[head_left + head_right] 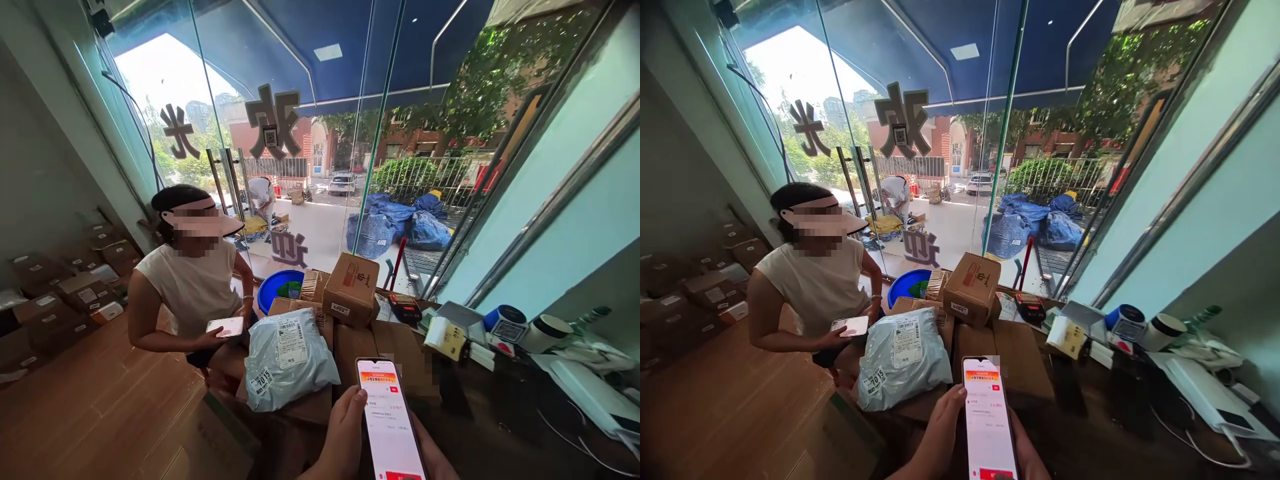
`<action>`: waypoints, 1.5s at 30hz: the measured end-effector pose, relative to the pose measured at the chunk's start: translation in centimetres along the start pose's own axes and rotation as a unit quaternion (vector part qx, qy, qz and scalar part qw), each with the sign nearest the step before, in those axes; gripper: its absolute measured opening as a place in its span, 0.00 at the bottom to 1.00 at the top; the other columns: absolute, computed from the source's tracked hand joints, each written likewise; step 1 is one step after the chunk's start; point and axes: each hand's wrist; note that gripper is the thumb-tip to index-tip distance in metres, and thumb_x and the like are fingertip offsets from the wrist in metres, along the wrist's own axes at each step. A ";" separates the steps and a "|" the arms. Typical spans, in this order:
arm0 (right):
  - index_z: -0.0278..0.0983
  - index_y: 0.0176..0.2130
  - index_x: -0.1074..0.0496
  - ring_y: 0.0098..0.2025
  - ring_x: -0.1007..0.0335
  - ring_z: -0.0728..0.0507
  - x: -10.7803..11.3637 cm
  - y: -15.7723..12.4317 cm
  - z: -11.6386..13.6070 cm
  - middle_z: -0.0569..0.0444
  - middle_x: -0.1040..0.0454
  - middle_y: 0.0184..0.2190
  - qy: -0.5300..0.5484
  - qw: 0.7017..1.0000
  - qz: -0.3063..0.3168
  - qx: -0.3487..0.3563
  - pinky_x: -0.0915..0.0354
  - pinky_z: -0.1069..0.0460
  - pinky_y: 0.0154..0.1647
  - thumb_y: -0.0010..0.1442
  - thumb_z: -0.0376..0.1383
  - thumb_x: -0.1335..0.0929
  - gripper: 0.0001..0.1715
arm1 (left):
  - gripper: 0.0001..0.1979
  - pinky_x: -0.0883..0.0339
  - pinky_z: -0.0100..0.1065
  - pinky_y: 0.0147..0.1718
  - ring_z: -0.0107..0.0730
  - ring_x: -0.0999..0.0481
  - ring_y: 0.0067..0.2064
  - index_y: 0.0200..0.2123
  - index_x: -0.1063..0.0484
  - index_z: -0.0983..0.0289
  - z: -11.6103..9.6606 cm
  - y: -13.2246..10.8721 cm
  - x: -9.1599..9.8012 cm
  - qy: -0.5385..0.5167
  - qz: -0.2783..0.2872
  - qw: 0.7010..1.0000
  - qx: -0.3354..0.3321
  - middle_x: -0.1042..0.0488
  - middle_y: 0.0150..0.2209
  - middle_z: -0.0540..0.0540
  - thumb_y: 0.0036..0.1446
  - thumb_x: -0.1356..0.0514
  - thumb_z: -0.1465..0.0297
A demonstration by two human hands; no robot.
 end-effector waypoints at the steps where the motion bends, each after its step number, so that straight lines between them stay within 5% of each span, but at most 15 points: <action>1: 0.40 0.62 0.47 0.65 0.49 0.31 -0.3 -0.3 0.4 0.42 0.40 0.63 0.013 1.000 0.007 0.007 0.47 0.41 0.63 0.39 0.52 0.24 0.58 | 0.21 0.36 0.39 0.38 0.39 0.30 0.35 0.24 0.31 0.62 0.1 -0.1 0.0 0.005 -0.005 1.000 0.007 0.27 0.28 0.54 0.42 0.40 0.49; 6: 0.45 0.60 0.44 0.64 0.46 0.35 -1.9 -1.4 2.0 0.47 0.36 0.61 0.062 0.997 0.050 0.018 0.47 0.43 0.63 0.41 0.48 0.24 0.52 | 0.23 0.35 0.39 0.41 0.41 0.28 0.38 0.28 0.27 0.63 0.5 -0.4 0.1 0.025 -0.036 0.998 0.042 0.23 0.31 0.55 0.40 0.39 0.48; 14: 0.43 0.58 0.41 0.61 0.41 0.34 -3.2 -1.9 3.0 0.46 0.33 0.58 0.104 0.993 0.031 0.051 0.43 0.43 0.60 0.39 0.48 0.23 0.51 | 0.22 0.33 0.36 0.41 0.39 0.26 0.39 0.32 0.26 0.63 -0.4 -1.1 -0.6 0.006 -0.019 0.998 0.065 0.21 0.37 0.56 0.41 0.38 0.50; 26: 0.43 0.61 0.47 0.63 0.44 0.35 -3.2 -2.2 2.7 0.46 0.33 0.58 0.117 0.992 0.032 0.017 0.45 0.42 0.62 0.37 0.49 0.23 0.57 | 0.21 0.32 0.36 0.42 0.42 0.26 0.44 0.36 0.27 0.64 0.2 -1.0 -0.2 0.022 -0.024 0.997 0.077 0.22 0.42 0.60 0.43 0.38 0.54; 32: 0.43 0.59 0.44 0.63 0.44 0.35 -3.2 -2.2 2.1 0.47 0.32 0.57 0.143 0.989 0.013 0.016 0.47 0.43 0.63 0.37 0.46 0.22 0.55 | 0.18 0.35 0.35 0.41 0.38 0.27 0.40 0.36 0.27 0.63 0.7 -0.9 0.1 0.022 -0.015 0.998 0.059 0.22 0.37 0.55 0.46 0.40 0.56; 37: 0.44 0.56 0.39 0.56 0.34 0.35 -3.7 -1.8 1.7 0.49 0.25 0.49 0.186 0.982 -0.029 0.012 0.39 0.42 0.57 0.37 0.44 0.22 0.48 | 0.20 0.37 0.34 0.37 0.34 0.29 0.34 0.35 0.28 0.65 1.0 -0.5 0.2 0.022 0.015 0.999 0.041 0.23 0.31 0.53 0.44 0.38 0.56; 41: 0.40 0.50 0.32 0.47 0.27 0.35 -3.7 -0.9 1.4 0.52 0.20 0.38 0.192 0.970 -0.142 -0.040 0.34 0.42 0.51 0.42 0.50 0.25 0.38 | 0.21 0.37 0.36 0.38 0.37 0.27 0.35 0.37 0.28 0.68 1.2 -0.6 -0.1 0.041 0.026 0.999 0.019 0.22 0.33 0.56 0.44 0.38 0.58; 45: 0.41 0.45 0.27 0.52 0.30 0.34 -2.6 -0.4 -0.1 0.52 0.21 0.42 0.130 0.971 -0.194 -0.042 0.34 0.41 0.55 0.46 0.53 0.27 0.29 | 0.19 0.36 0.38 0.42 0.43 0.25 0.42 0.38 0.28 0.66 1.6 -0.6 0.0 0.059 0.033 0.997 0.024 0.21 0.38 0.59 0.49 0.43 0.58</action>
Point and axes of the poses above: each hand's wrist, its own y-axis towards the middle knuckle, its own x-axis out of the back of the hand, z = x × y
